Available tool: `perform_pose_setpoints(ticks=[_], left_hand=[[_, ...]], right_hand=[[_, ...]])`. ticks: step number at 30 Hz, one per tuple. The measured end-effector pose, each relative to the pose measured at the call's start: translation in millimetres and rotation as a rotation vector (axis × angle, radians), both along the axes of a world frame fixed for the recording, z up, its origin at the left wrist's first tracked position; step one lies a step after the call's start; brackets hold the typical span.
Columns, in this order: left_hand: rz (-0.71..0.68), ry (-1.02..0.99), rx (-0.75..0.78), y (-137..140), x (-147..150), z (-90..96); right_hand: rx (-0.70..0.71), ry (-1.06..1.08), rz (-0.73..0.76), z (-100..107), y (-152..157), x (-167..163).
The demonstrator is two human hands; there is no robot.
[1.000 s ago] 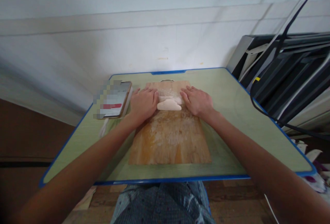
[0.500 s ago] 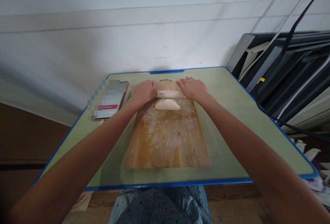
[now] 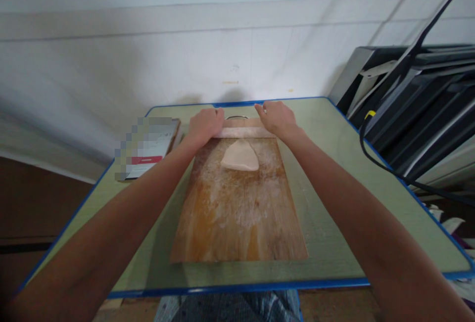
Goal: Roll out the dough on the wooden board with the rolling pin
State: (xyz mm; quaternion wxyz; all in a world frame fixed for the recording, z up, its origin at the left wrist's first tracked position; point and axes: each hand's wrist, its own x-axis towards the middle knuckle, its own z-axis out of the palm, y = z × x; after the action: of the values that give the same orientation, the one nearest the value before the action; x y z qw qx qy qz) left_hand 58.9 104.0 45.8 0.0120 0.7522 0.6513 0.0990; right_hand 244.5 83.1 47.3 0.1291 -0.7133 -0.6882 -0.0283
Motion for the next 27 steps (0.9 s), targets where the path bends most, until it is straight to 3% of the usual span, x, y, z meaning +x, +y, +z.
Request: perform_pose_setpoints(ticks=[14, 17, 23, 27], left_hand=[[0.03, -0.134, 0.082, 14, 3, 2.4], [0.026, -0.147, 0.087, 14, 3, 1.3], [-0.029, -0.22, 0.126, 16, -2, -3.2], [-0.132, -0.333, 0.182, 10, -2, 0.9]], right_hand=[[0.022, -0.021, 0.011, -3, 18, 4], [0.048, -0.062, 0.127, -3, 18, 6], [0.057, -0.2, 0.524, -3, 7, 7], [-0.033, -0.29, 0.545, -2, -6, 2]])
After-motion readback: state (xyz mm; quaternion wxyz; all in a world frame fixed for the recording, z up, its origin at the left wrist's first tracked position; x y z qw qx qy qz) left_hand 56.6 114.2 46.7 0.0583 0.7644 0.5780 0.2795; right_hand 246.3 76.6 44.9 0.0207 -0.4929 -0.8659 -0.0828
